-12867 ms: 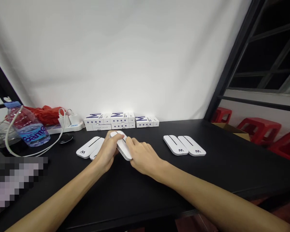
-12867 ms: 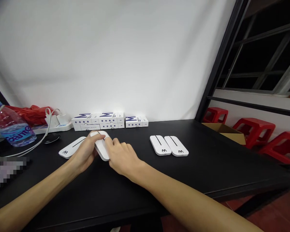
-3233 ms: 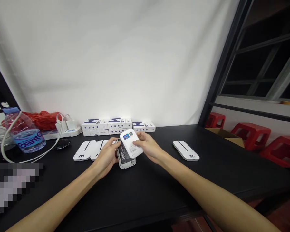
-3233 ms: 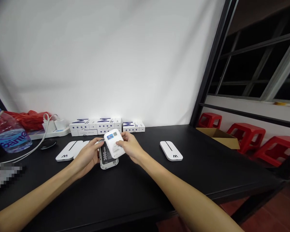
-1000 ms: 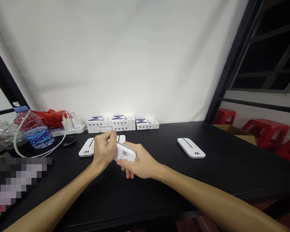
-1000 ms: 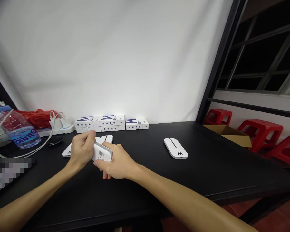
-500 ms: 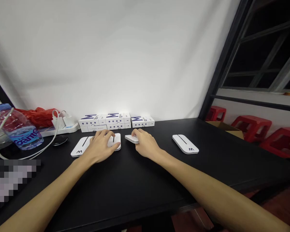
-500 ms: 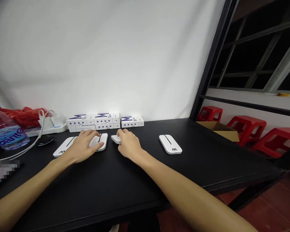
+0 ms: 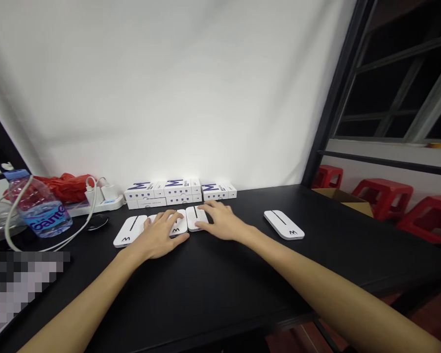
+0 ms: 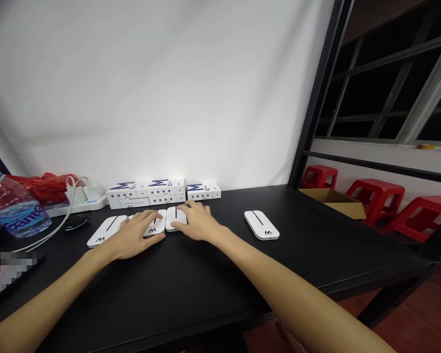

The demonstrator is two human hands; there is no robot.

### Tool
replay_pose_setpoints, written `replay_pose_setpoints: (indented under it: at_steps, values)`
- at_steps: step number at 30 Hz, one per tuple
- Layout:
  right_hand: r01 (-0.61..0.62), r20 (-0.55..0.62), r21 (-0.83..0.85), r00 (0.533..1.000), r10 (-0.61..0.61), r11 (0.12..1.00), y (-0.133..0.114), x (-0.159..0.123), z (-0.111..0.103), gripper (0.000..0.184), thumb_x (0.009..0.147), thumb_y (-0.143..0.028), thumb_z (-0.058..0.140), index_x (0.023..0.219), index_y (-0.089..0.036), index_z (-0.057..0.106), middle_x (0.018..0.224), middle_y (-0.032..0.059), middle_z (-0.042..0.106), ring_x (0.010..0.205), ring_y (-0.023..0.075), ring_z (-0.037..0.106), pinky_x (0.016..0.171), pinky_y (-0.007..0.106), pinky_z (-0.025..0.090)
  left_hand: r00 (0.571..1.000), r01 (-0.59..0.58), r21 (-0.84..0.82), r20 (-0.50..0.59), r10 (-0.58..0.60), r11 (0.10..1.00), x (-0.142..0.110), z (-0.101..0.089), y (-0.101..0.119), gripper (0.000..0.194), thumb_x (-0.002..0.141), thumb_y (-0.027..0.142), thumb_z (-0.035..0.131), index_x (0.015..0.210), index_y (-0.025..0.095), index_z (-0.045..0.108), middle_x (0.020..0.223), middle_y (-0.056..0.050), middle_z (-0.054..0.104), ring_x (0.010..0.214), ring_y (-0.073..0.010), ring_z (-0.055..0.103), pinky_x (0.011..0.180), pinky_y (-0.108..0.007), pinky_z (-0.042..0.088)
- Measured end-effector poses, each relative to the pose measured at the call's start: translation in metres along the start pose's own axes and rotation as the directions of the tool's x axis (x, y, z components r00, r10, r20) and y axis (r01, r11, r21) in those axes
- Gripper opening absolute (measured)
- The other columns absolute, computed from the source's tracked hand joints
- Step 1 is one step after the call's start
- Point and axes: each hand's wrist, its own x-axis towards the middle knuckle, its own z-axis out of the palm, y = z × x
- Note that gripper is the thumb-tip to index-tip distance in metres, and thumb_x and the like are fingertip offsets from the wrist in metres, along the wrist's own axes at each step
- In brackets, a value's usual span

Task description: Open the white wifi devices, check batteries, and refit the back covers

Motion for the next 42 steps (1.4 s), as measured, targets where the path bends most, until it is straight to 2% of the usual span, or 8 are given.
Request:
replay_pose_setpoints:
  at_steps: [4,11,19,21,26,36,39,42]
  values:
    - [-0.190,0.013,-0.246,0.980,0.199,0.951,0.015,-0.012,-0.046,0.044,0.085,-0.046,0.053,0.120,-0.020,0.059,0.127,0.0158,0.056,0.120,0.0349,0.046,0.098,0.056,0.030,0.990,0.141,0.072,0.004,-0.142,0.987,0.001,-0.001,-0.009,0.074,0.075,0.073,0.039,0.133,0.026,0.046,0.144,-0.015,0.039,0.131,-0.0442,0.030,0.093,-0.077,0.018]
    - [-0.513,0.032,-0.533,0.783,0.621,0.673,0.067,-0.063,-0.093,0.067,0.071,-0.054,0.067,0.123,-0.014,0.055,0.121,0.0230,0.054,0.114,0.0436,0.049,0.082,0.053,0.042,0.976,0.210,0.079,0.032,-0.213,0.974,0.007,-0.001,-0.019,0.079,0.071,0.075,0.042,0.130,0.023,0.048,0.142,-0.019,0.042,0.127,-0.0452,0.034,0.087,-0.076,0.027]
    - [-0.522,0.068,-0.199,0.837,0.543,0.829,0.078,-0.070,-0.088,0.047,0.073,-0.043,0.063,0.113,-0.018,0.060,0.096,0.0120,0.066,0.082,0.0251,0.063,0.068,0.033,0.046,0.981,0.195,0.070,-0.029,-0.194,0.978,0.010,0.003,-0.021,0.070,0.071,0.072,0.049,0.122,0.026,0.050,0.138,-0.017,0.046,0.126,-0.0412,0.036,0.092,-0.074,0.022]
    - [-0.512,0.082,0.092,0.858,0.506,0.854,0.064,-0.061,-0.083,0.038,0.079,-0.044,0.056,0.107,-0.018,0.061,0.089,0.0097,0.066,0.073,0.0206,0.061,0.060,0.030,0.047,0.988,0.127,0.074,-0.094,-0.120,0.989,0.010,0.003,-0.017,0.068,0.072,0.071,0.050,0.122,0.025,0.050,0.137,-0.015,0.047,0.128,-0.0390,0.035,0.097,-0.073,0.015]
    - [-0.248,0.093,0.899,0.914,0.395,0.362,0.023,-0.027,-0.047,0.017,0.081,-0.027,0.049,0.086,-0.016,0.061,0.079,0.0054,0.064,0.066,0.0141,0.059,0.058,0.025,0.048,0.964,-0.042,0.026,-0.263,0.048,0.999,0.008,0.005,-0.002,0.071,0.075,0.069,0.050,0.133,0.027,0.041,0.144,-0.012,0.040,0.137,-0.0347,0.023,0.106,-0.061,0.007]
    - [-0.153,0.204,0.975,0.905,0.374,-0.162,-0.043,0.013,0.007,0.015,0.080,-0.012,0.049,0.088,-0.014,0.061,0.081,0.0047,0.064,0.069,0.0136,0.060,0.060,0.024,0.050,0.959,-0.183,-0.448,-0.279,0.058,0.875,0.001,0.000,0.016,0.109,0.064,0.051,0.072,0.149,0.029,0.008,0.155,-0.011,0.019,0.140,-0.0319,0.022,0.111,-0.050,0.024]
    - [-0.178,0.210,0.976,0.916,0.342,-0.123,-0.047,0.012,0.016,0.020,0.085,-0.020,0.046,0.096,-0.014,0.061,0.086,0.0073,0.066,0.073,0.0161,0.062,0.064,0.028,0.051,0.937,-0.206,-0.502,-0.347,0.022,0.840,0.001,-0.001,0.020,0.101,0.064,0.045,0.074,0.147,0.029,0.018,0.151,-0.010,0.029,0.136,-0.0315,0.032,0.109,-0.050,0.030]
    - [-0.163,0.079,0.951,0.949,0.304,0.262,-0.042,0.006,0.021,0.029,0.088,-0.030,0.045,0.104,-0.014,0.062,0.101,0.0115,0.065,0.088,0.0212,0.063,0.076,0.035,0.052,0.922,-0.253,-0.529,-0.385,0.037,0.810,-0.001,-0.001,0.024,0.094,0.063,0.042,0.075,0.142,0.027,0.026,0.146,-0.011,0.035,0.129,-0.0309,0.041,0.105,-0.047,0.036]
